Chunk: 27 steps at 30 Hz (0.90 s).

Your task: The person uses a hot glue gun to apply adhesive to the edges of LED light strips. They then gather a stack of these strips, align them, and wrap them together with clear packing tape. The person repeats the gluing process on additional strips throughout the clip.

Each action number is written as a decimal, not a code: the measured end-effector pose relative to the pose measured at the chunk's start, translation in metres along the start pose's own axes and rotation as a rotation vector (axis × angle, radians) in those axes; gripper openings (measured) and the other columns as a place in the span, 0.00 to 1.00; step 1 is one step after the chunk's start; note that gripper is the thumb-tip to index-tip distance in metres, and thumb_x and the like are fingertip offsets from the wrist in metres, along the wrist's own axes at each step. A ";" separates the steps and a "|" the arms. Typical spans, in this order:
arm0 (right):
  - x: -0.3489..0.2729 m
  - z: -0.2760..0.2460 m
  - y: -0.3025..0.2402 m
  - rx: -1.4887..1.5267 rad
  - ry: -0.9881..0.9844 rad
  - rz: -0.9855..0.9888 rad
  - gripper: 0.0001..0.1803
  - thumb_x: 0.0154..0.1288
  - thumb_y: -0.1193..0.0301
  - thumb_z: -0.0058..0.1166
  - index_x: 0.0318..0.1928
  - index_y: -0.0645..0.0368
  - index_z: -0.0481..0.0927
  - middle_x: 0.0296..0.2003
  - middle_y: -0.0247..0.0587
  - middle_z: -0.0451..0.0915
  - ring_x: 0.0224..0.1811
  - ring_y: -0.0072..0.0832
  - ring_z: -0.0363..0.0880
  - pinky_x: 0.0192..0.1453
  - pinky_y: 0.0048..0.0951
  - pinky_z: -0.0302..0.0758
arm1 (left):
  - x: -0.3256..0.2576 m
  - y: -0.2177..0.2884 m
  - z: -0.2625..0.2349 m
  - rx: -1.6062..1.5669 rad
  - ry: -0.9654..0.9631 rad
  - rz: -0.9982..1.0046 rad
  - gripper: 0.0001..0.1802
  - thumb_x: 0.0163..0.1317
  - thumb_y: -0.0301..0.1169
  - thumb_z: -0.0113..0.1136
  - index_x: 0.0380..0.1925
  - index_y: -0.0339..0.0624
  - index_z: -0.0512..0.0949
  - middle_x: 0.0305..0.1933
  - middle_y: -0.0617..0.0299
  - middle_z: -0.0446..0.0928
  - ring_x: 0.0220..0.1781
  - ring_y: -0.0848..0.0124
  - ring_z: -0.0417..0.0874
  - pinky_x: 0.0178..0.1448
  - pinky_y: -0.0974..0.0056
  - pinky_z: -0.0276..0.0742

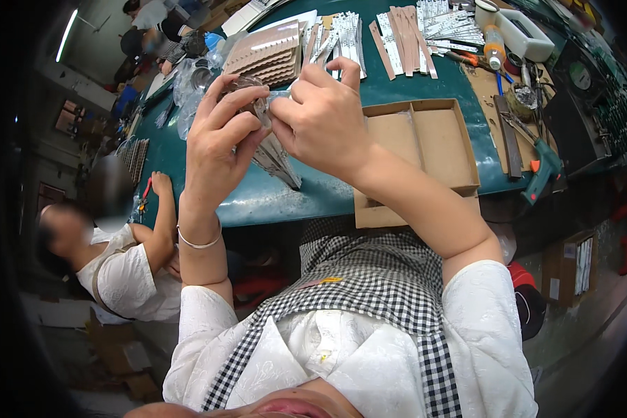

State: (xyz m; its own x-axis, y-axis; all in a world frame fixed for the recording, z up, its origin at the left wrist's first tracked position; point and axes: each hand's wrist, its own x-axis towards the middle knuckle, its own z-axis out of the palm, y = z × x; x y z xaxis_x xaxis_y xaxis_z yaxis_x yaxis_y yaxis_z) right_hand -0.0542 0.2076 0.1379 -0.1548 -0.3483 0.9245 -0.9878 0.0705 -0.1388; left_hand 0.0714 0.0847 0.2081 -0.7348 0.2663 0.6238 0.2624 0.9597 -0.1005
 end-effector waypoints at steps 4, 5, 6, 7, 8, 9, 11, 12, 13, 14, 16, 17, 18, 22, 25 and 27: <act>0.001 0.008 0.047 -0.309 0.059 0.130 0.06 0.53 0.66 0.62 0.22 0.49 0.81 0.24 0.32 0.79 0.36 0.31 0.77 0.49 0.45 0.60 | 0.000 0.009 -0.007 -0.059 -0.055 0.024 0.11 0.46 0.22 0.69 0.24 0.38 0.74 0.48 0.58 0.82 0.57 0.43 0.76 0.60 0.47 0.74; 0.003 -0.002 0.086 -0.339 0.138 0.280 0.06 0.55 0.65 0.61 0.23 0.48 0.82 0.24 0.32 0.80 0.37 0.32 0.78 0.48 0.46 0.61 | -0.007 0.016 -0.010 -0.082 -0.055 -0.008 0.12 0.45 0.22 0.70 0.23 0.38 0.73 0.49 0.58 0.82 0.59 0.42 0.75 0.60 0.47 0.74; 0.008 -0.016 0.117 -0.365 0.225 0.419 0.07 0.57 0.64 0.61 0.24 0.48 0.84 0.25 0.33 0.81 0.38 0.33 0.78 0.47 0.46 0.62 | -0.013 0.022 -0.017 -0.072 -0.053 -0.045 0.11 0.44 0.20 0.70 0.22 0.37 0.75 0.50 0.54 0.83 0.64 0.41 0.74 0.63 0.49 0.72; 0.013 -0.022 0.125 -0.317 0.229 0.317 0.07 0.58 0.63 0.61 0.26 0.49 0.85 0.24 0.33 0.81 0.37 0.34 0.78 0.48 0.44 0.62 | -0.018 0.022 -0.018 -0.047 -0.023 -0.063 0.11 0.44 0.21 0.71 0.22 0.37 0.75 0.50 0.53 0.83 0.65 0.41 0.74 0.63 0.48 0.71; 0.014 -0.026 0.128 -0.267 0.224 0.227 0.07 0.59 0.63 0.62 0.28 0.50 0.86 0.23 0.33 0.81 0.35 0.34 0.79 0.48 0.41 0.63 | -0.023 0.022 -0.017 -0.027 -0.004 -0.084 0.11 0.43 0.21 0.72 0.22 0.38 0.76 0.51 0.53 0.83 0.66 0.41 0.74 0.64 0.48 0.71; 0.013 -0.030 0.132 -0.215 0.215 0.139 0.08 0.60 0.62 0.62 0.30 0.51 0.87 0.22 0.33 0.81 0.34 0.35 0.79 0.49 0.39 0.64 | -0.021 0.020 -0.017 -0.014 0.009 -0.085 0.11 0.42 0.20 0.72 0.22 0.38 0.77 0.52 0.51 0.82 0.66 0.41 0.73 0.63 0.48 0.72; 0.004 -0.030 0.146 -0.335 0.158 0.134 0.07 0.61 0.62 0.60 0.28 0.46 0.87 0.24 0.33 0.82 0.38 0.34 0.79 0.48 0.44 0.63 | -0.021 0.020 -0.011 -0.035 0.047 -0.098 0.12 0.42 0.18 0.72 0.25 0.38 0.78 0.52 0.51 0.82 0.66 0.43 0.74 0.62 0.51 0.76; -0.001 -0.030 0.153 -0.389 0.131 0.132 0.08 0.61 0.62 0.59 0.27 0.44 0.86 0.25 0.33 0.82 0.41 0.33 0.79 0.48 0.47 0.63 | -0.021 0.019 -0.008 -0.003 0.066 -0.079 0.12 0.42 0.17 0.72 0.28 0.38 0.80 0.52 0.51 0.81 0.65 0.44 0.76 0.61 0.52 0.77; -0.007 -0.035 0.160 -0.455 0.006 0.196 0.09 0.64 0.60 0.57 0.30 0.43 0.88 0.28 0.34 0.84 0.42 0.35 0.79 0.49 0.46 0.63 | -0.020 0.019 -0.005 0.012 0.111 -0.089 0.14 0.42 0.17 0.71 0.31 0.38 0.81 0.53 0.51 0.81 0.63 0.45 0.77 0.60 0.52 0.78; -0.016 -0.039 0.172 -0.528 -0.120 0.286 0.09 0.64 0.60 0.56 0.31 0.44 0.88 0.31 0.33 0.85 0.43 0.36 0.79 0.50 0.46 0.63 | -0.019 0.019 -0.002 0.024 0.159 -0.097 0.16 0.43 0.17 0.71 0.34 0.38 0.82 0.53 0.51 0.81 0.62 0.46 0.78 0.60 0.52 0.78; -0.038 -0.043 0.206 -0.658 -0.371 0.472 0.11 0.65 0.59 0.55 0.32 0.44 0.89 0.35 0.33 0.86 0.43 0.37 0.79 0.51 0.46 0.64 | -0.019 0.019 0.003 0.040 0.225 -0.138 0.20 0.43 0.17 0.71 0.40 0.38 0.83 0.53 0.50 0.81 0.60 0.49 0.80 0.60 0.52 0.78; -0.049 -0.043 0.217 -0.713 -0.461 0.511 0.11 0.66 0.58 0.55 0.34 0.44 0.89 0.33 0.34 0.85 0.46 0.37 0.78 0.52 0.46 0.64 | -0.024 0.017 0.002 0.050 0.241 -0.176 0.22 0.44 0.17 0.70 0.44 0.37 0.84 0.53 0.50 0.81 0.59 0.50 0.80 0.60 0.53 0.78; -0.059 -0.042 0.228 -0.763 -0.552 0.543 0.11 0.66 0.57 0.55 0.37 0.43 0.89 0.32 0.35 0.85 0.48 0.37 0.78 0.52 0.47 0.65 | -0.028 0.016 -0.001 0.065 0.258 -0.220 0.24 0.44 0.16 0.70 0.47 0.37 0.84 0.53 0.49 0.81 0.58 0.52 0.81 0.60 0.53 0.78; -0.095 -0.042 0.276 -1.033 -0.662 0.538 0.13 0.70 0.59 0.49 0.43 0.44 0.87 0.41 0.38 0.83 0.53 0.38 0.76 0.56 0.52 0.69 | -0.033 -0.003 -0.005 0.038 0.284 -0.226 0.22 0.46 0.15 0.69 0.45 0.35 0.84 0.53 0.49 0.80 0.57 0.56 0.82 0.61 0.57 0.77; -0.133 -0.053 0.320 -1.024 -0.523 0.684 0.14 0.70 0.60 0.48 0.45 0.47 0.86 0.49 0.43 0.77 0.57 0.41 0.74 0.56 0.52 0.72 | -0.029 -0.015 -0.007 -0.057 0.256 -0.235 0.26 0.38 0.20 0.75 0.44 0.38 0.83 0.54 0.52 0.80 0.58 0.54 0.81 0.61 0.57 0.77; -0.137 -0.039 0.314 -0.874 -0.510 0.820 0.14 0.68 0.60 0.50 0.45 0.50 0.86 0.53 0.46 0.75 0.59 0.44 0.73 0.60 0.51 0.72 | -0.030 -0.016 -0.013 0.000 0.213 -0.282 0.28 0.34 0.22 0.77 0.42 0.41 0.82 0.55 0.54 0.80 0.58 0.52 0.80 0.60 0.55 0.77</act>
State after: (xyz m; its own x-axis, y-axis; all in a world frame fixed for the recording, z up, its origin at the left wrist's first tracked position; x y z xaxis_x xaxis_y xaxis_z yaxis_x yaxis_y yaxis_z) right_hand -0.3424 0.3139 -0.0186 -0.8839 -0.2135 0.4161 -0.2947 0.9451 -0.1411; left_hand 0.0973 0.0599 0.2005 -0.6314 -0.0335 0.7748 0.0679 0.9928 0.0983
